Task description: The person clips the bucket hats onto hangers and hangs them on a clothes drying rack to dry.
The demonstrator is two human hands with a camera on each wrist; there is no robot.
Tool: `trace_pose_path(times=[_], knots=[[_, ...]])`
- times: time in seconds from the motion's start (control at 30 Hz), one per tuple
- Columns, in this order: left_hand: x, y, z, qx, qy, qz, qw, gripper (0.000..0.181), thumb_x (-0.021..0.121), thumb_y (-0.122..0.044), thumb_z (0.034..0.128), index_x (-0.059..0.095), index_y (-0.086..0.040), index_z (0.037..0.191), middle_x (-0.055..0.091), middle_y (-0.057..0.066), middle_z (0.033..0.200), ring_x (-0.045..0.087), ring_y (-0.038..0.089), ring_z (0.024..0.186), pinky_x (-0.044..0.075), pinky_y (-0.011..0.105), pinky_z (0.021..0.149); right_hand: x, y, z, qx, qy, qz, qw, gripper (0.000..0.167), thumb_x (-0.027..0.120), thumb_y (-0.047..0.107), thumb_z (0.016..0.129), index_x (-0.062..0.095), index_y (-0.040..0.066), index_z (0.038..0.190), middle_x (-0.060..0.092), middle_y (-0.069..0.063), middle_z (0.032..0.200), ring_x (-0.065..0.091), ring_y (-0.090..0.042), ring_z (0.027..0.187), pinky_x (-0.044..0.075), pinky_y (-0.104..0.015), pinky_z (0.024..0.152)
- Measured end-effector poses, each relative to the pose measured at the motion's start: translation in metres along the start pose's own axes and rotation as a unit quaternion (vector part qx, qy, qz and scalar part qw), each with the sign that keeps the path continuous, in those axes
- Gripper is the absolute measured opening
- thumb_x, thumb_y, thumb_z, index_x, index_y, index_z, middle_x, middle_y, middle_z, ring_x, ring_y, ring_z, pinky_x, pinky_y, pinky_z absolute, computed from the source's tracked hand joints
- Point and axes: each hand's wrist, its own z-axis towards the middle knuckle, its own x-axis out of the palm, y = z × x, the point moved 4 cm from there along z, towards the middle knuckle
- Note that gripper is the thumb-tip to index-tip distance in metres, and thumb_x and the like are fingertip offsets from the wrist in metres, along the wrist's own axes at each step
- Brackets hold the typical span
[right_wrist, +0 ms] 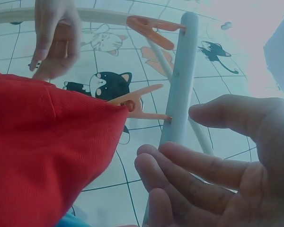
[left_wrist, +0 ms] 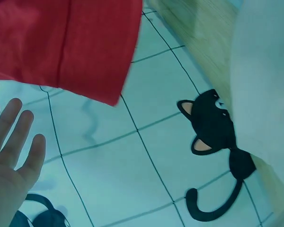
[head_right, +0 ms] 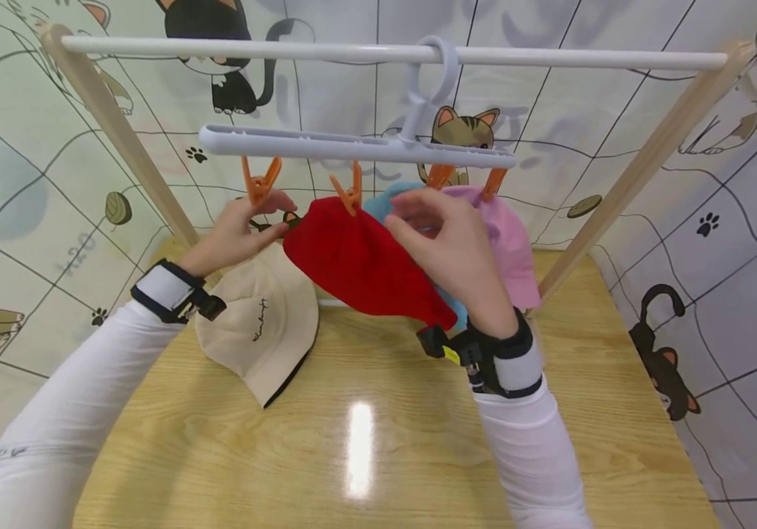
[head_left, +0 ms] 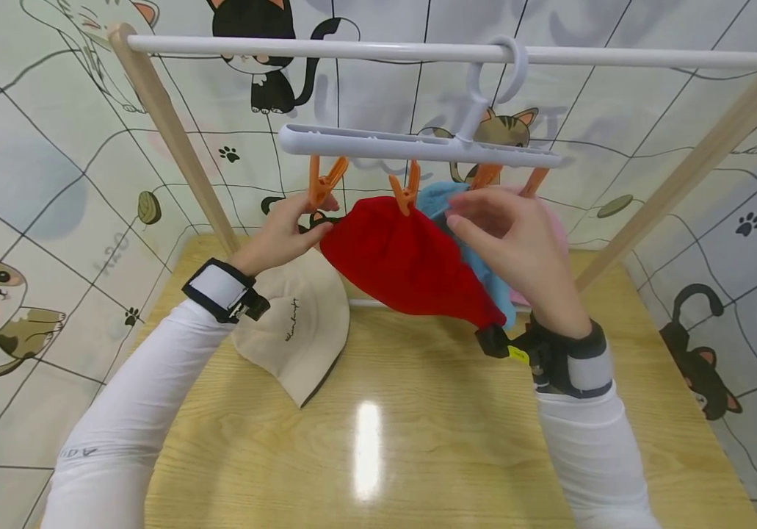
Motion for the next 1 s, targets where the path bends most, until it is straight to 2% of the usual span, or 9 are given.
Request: trace_pose_path(times=[0.17,0.23,0.37,0.57,0.73,0.87,1.0], knots=[[-0.005,0.009,-0.014,-0.009,0.001,0.013,0.9999,0.030,0.065,0.004,0.0885,0.055,0.004,0.117,0.064,0.018,0.112,0.058,0.032,0.107,0.046,0.046,0.090,-0.002,-0.004,-0.006,-0.008,-0.007,-0.005,0.9999,0.029,0.065,0.023,0.093,0.067,0.007,0.116,0.067,-0.004,0.104,0.063,-0.016,0.086,0.049,-0.021,0.077],[-0.006,0.013,-0.020,-0.021,0.007,0.015,0.9996,0.028,0.064,0.003,0.0893,0.056,0.004,0.116,0.064,0.017,0.112,0.057,0.030,0.107,0.044,0.046,0.095,-0.003,-0.006,-0.009,-0.009,-0.009,0.001,0.9999,0.028,0.066,0.022,0.092,0.067,0.006,0.116,0.065,-0.004,0.106,0.062,-0.017,0.087,0.049,-0.020,0.078],[-0.007,0.023,-0.032,-0.045,0.013,0.019,0.9987,0.024,0.063,0.003,0.0897,0.058,0.003,0.113,0.064,0.016,0.109,0.057,0.028,0.104,0.042,0.046,0.095,-0.004,-0.009,-0.013,-0.012,-0.010,0.024,0.9996,0.027,0.067,0.017,0.092,0.068,0.003,0.115,0.064,-0.006,0.108,0.063,-0.017,0.088,0.049,-0.020,0.080],[-0.010,0.035,-0.051,-0.055,0.007,0.025,0.9982,0.019,0.061,0.003,0.0903,0.058,0.003,0.109,0.064,0.017,0.105,0.059,0.031,0.101,0.042,0.052,0.093,-0.006,-0.010,-0.019,-0.013,-0.010,0.062,0.9980,0.024,0.066,0.012,0.092,0.067,0.001,0.113,0.062,-0.007,0.110,0.064,-0.015,0.090,0.050,-0.020,0.081],[-0.015,0.046,-0.068,-0.076,-0.005,0.014,0.9970,0.023,0.061,0.006,0.0894,0.056,0.004,0.111,0.063,0.018,0.107,0.058,0.032,0.104,0.040,0.055,0.092,-0.004,-0.007,-0.023,-0.028,-0.005,0.051,0.9983,0.024,0.067,0.010,0.091,0.068,0.001,0.113,0.066,-0.009,0.105,0.065,-0.014,0.086,0.050,-0.020,0.078],[-0.022,0.050,-0.083,-0.101,-0.025,0.000,0.9946,0.028,0.061,0.009,0.0884,0.053,0.005,0.115,0.061,0.021,0.108,0.057,0.033,0.104,0.040,0.055,0.091,-0.001,-0.008,-0.029,0.001,0.010,0.038,0.9992,0.026,0.067,0.017,0.092,0.067,0.007,0.116,0.068,-0.005,0.105,0.063,-0.015,0.088,0.050,-0.022,0.076],[-0.028,0.045,-0.098,-0.113,-0.030,-0.003,0.9931,0.028,0.059,0.013,0.0874,0.051,0.011,0.114,0.060,0.028,0.106,0.057,0.040,0.101,0.041,0.059,0.088,0.000,-0.008,-0.036,0.002,0.022,0.037,0.9991,0.027,0.066,0.018,0.093,0.066,0.008,0.118,0.067,-0.002,0.107,0.061,-0.017,0.092,0.050,-0.022,0.076]])
